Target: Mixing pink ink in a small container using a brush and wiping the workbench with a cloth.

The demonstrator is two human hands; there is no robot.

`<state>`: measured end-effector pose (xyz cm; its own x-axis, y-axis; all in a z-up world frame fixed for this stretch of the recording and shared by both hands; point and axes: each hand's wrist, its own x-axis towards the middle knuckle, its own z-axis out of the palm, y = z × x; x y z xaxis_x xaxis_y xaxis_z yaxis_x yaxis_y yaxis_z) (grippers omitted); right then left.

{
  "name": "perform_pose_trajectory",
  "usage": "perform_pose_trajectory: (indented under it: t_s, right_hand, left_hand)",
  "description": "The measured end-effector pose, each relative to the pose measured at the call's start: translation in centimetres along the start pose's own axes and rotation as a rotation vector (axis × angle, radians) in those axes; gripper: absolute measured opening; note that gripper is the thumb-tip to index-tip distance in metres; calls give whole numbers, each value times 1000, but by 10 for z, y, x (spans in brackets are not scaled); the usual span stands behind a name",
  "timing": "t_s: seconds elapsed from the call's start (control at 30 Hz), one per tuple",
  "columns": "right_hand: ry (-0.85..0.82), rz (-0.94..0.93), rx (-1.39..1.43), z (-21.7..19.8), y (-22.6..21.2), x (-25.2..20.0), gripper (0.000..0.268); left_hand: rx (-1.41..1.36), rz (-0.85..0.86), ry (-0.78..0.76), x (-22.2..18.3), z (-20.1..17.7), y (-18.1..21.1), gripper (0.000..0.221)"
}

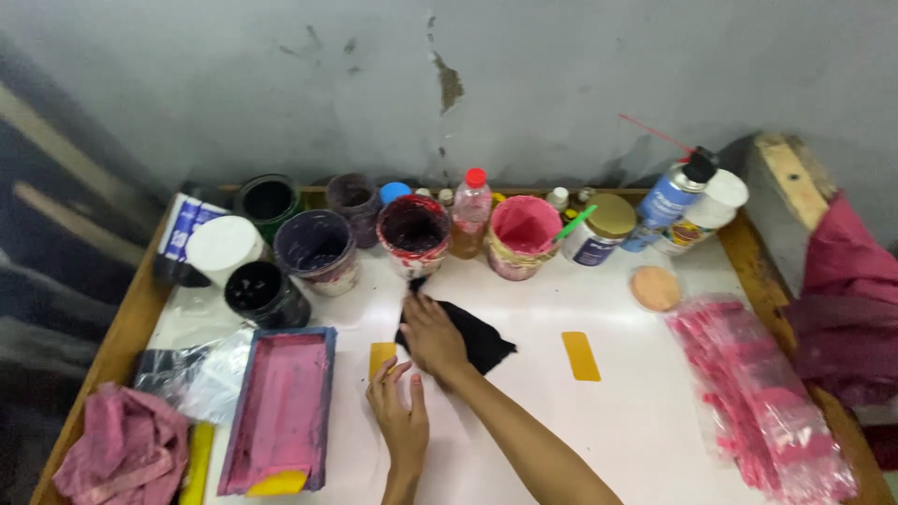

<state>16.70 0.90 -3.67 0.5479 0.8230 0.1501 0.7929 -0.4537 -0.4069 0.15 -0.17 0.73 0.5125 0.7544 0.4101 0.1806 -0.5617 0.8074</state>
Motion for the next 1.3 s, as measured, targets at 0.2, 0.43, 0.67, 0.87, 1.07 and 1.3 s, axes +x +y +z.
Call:
perform_pose_trajectory:
  t_s: [0.2, 0.43, 0.67, 0.87, 1.07, 1.3]
  right_hand:
    - [-80, -333, 109, -52, 19, 22, 61]
    - [-35, -47, -26, -98, 93, -61, 62]
    - [238, 324, -185, -66, 74, -88, 61]
    - [-63, 14, 8, -37, -25, -37, 64]
    - [-184, -214, 35, -73, 11, -17, 68]
    - [-107, 167, -123, -134, 126, -93, 69]
  left_hand:
    - [-27, -39, 1, 4, -5, 9, 26]
    - [-25, -80, -48, -2, -1, 1, 30]
    - [-28, -27, -39, -3, 2, 2, 26]
    - [-44, -83, -11, -2, -1, 1, 35]
    - [-17, -87, -8, -4, 1, -10, 39]
    - [86, 42, -127, -4, 6, 2, 37]
